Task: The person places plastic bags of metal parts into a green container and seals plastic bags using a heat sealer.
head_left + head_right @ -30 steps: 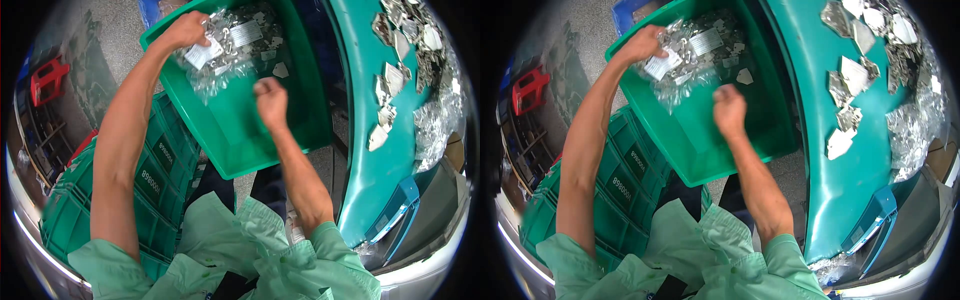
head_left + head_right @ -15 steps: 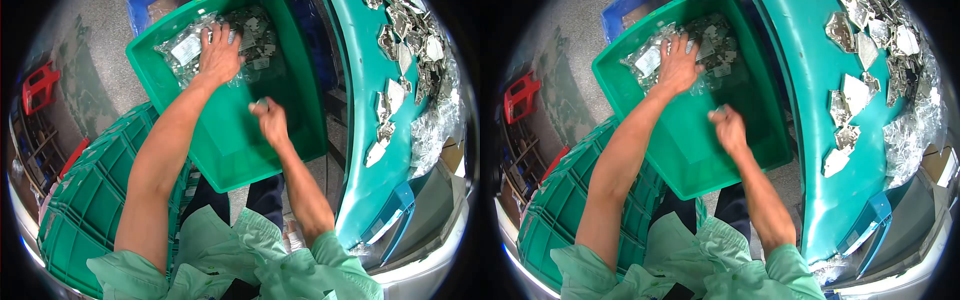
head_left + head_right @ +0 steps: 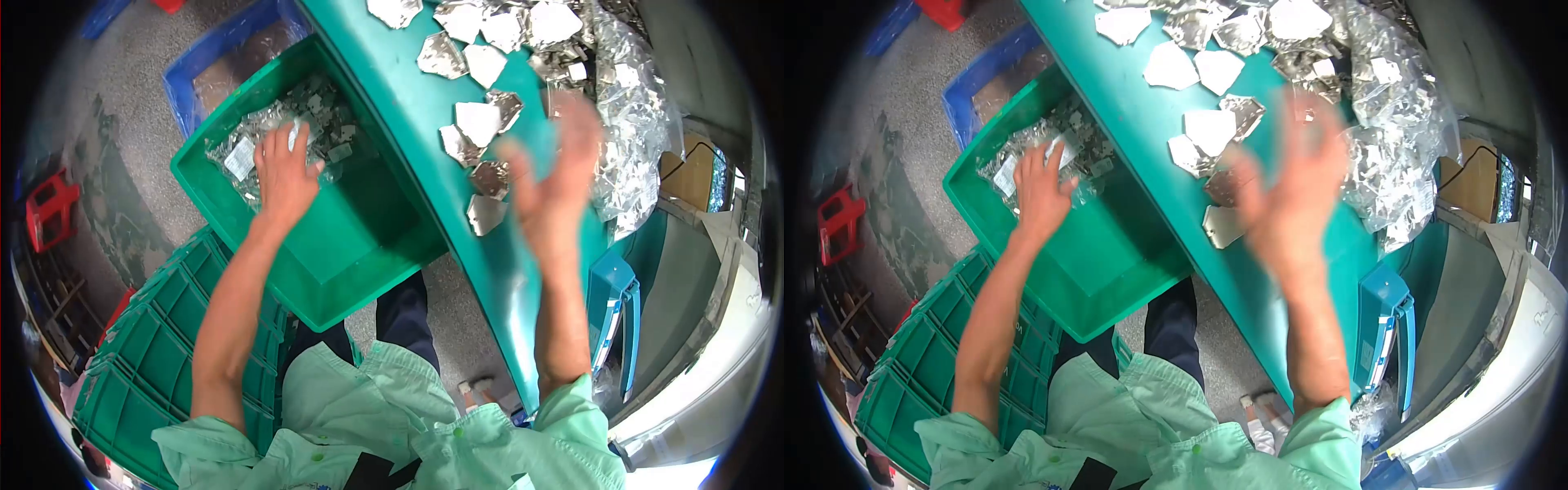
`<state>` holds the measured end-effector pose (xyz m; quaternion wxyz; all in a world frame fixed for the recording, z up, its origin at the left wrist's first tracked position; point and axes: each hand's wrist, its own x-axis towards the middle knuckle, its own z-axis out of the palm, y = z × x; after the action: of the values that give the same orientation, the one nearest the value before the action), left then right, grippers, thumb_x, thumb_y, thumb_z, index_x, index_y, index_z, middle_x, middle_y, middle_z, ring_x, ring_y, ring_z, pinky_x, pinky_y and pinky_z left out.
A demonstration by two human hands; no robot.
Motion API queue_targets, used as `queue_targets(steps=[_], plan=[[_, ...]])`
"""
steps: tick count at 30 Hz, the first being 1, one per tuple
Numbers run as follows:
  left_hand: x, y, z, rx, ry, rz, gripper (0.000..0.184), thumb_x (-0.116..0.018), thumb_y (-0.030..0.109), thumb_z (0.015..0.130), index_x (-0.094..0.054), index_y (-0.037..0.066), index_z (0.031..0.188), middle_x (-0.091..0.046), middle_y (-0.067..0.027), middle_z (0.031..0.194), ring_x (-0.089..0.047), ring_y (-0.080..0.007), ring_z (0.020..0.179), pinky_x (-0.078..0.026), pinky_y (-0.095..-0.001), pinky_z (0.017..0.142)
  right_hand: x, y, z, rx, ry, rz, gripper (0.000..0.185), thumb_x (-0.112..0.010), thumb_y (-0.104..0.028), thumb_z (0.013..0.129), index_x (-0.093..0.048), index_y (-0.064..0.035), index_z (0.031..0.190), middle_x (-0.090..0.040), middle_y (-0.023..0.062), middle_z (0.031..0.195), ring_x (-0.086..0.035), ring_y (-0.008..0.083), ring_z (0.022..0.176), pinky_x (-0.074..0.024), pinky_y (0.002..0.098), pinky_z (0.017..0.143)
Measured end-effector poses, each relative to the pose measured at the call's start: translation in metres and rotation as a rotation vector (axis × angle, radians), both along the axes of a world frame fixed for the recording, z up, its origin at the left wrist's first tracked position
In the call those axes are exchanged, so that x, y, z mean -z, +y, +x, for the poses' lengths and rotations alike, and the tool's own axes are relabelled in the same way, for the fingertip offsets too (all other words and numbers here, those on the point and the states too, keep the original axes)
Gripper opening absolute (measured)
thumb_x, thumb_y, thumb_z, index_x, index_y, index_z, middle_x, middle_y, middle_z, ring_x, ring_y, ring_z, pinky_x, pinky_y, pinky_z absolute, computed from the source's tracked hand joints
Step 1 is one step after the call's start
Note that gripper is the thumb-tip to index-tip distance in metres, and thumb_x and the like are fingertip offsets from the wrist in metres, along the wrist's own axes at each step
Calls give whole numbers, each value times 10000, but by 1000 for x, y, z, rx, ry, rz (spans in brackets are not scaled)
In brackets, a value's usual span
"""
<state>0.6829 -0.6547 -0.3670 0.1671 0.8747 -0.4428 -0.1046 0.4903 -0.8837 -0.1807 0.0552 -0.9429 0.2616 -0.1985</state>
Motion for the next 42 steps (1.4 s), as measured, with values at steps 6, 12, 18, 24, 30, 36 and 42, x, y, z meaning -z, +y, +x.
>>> queue_targets(steps=[6, 12, 18, 24, 30, 36, 42], plan=[[-86, -9, -53, 46, 127, -332, 510, -716, 89, 773, -582, -16, 1253, -515, -193, 1311, -436, -423, 1255, -329, -516, 1071, 28, -38, 22, -275, 142, -33, 332, -683, -278, 865, -669, -209, 1190, -539, 110, 1288, -414, 354, 1305, -236, 566, 1118], [-154, -110, -22, 19, 13, -481, 571, -679, 109, 840, -507, 18, 1377, -446, -213, 1392, -414, -418, 1285, -327, -492, 1094, 33, -97, 23, -289, 39, -144, 232, -646, -197, 867, -665, -172, 1096, -557, 100, 1240, -467, 298, 1255, -272, 586, 1078], [-132, -182, -23, 0, -231, -200, 670, -689, 170, 869, -394, 55, 1460, -395, -219, 1433, -313, -471, 1334, -267, -546, 1130, -50, -128, -51, -153, -233, -121, 435, -752, -44, 711, -659, -125, 1128, -607, 148, 1174, -576, 367, 1060, -465, 461, 915], [-142, -221, -52, -36, -94, -231, 703, -715, 181, 848, -388, 33, 1453, -385, -200, 1445, -285, -456, 1351, -233, -551, 1143, -61, -286, -112, 740, -86, -61, 525, -725, -462, 785, -685, -20, 1066, -696, 248, 1012, -644, 446, 998, -510, 507, 859], [-170, -177, -82, -16, 1, -393, 592, -703, 140, 819, -477, -16, 1343, -449, -195, 1381, -356, -411, 1321, -283, -512, 1111, -69, -284, -95, 634, 96, 133, 371, -711, -383, 814, -726, -23, 906, -720, 195, 860, -702, 348, 852, -537, 454, 745], [-180, -155, -131, 69, 262, -590, 694, -738, 23, 701, -484, -17, 1346, -489, -199, 1332, -460, -402, 1235, -391, -463, 1050, -104, -209, -65, 517, -753, 1056, 139, -664, -115, 866, -684, -6, 950, -592, 0, 759, -519, 90, 619, -426, 271, 516], [-215, -137, -132, 112, 553, -749, 1123, -890, 176, 540, -318, 97, 1503, -272, -224, 1482, -303, -426, 1367, -323, -486, 1126, -173, -69, -29, 172, -801, 1139, 220, -628, -188, 938, -640, -1, 1052, -627, 22, 850, -577, 84, 656, -476, 245, 553]])
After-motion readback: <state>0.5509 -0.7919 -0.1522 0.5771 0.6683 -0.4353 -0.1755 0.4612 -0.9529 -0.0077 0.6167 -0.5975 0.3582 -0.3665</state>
